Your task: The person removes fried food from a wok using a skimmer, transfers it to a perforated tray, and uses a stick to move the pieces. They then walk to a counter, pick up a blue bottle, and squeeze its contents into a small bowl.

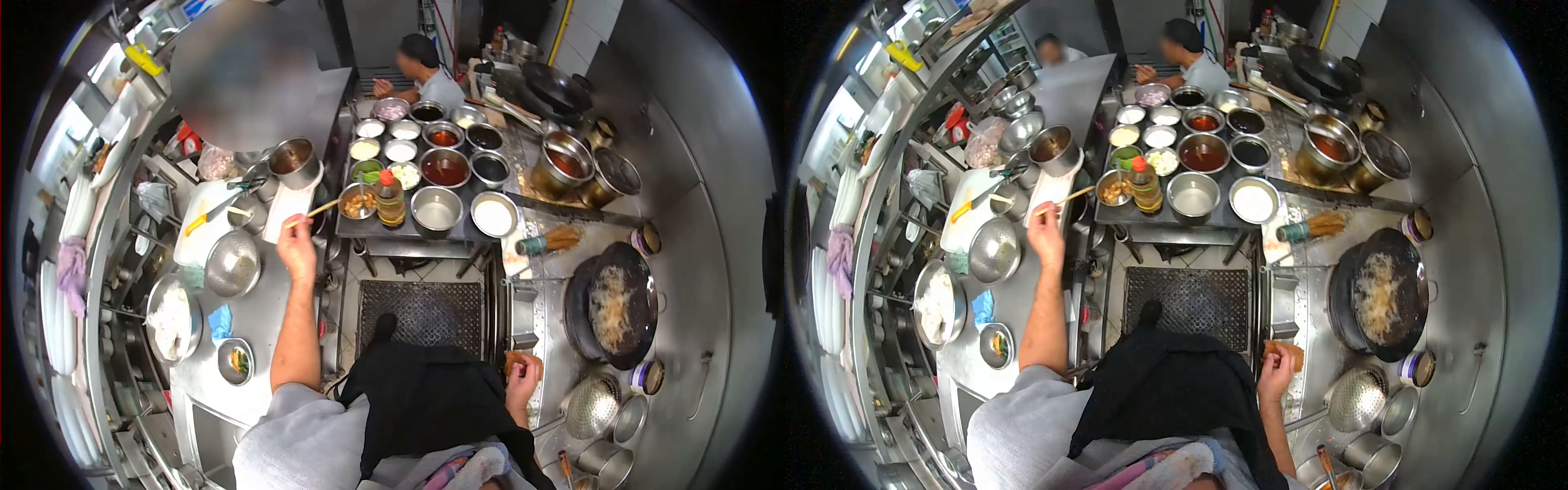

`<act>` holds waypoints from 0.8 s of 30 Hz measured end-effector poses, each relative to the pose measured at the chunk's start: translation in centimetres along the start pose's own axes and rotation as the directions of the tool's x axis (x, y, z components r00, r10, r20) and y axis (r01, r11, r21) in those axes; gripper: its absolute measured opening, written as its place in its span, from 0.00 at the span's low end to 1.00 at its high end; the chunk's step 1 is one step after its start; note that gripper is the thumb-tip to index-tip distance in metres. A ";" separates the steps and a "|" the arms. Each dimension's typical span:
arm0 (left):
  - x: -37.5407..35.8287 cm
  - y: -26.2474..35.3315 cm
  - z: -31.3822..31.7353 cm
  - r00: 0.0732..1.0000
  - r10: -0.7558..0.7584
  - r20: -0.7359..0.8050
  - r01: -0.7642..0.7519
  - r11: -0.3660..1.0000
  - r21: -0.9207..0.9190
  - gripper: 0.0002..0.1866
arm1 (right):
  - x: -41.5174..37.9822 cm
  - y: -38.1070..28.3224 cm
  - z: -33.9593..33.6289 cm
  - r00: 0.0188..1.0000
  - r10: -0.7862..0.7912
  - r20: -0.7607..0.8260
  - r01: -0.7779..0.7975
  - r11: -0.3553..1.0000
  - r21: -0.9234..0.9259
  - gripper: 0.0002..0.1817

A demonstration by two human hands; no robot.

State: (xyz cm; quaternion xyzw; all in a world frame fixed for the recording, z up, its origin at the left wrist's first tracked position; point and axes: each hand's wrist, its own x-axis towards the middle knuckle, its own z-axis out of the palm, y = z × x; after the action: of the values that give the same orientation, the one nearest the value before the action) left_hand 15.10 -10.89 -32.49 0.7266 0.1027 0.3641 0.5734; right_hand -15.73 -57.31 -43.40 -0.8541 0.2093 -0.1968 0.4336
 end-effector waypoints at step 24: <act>26.4 -8.0 -1.0 0.697 -0.472 0.540 0.471 0.869 0.152 0.27 | 2.6 -10.0 17.3 0.978 0.191 -0.087 -0.201 0.972 -0.118 0.14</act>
State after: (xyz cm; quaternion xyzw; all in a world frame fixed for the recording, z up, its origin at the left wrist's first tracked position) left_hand 35.49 7.44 -28.84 0.7505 0.1125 -0.0249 0.6507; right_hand -2.71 -41.93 -44.25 -0.8469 0.3208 -0.1714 0.3878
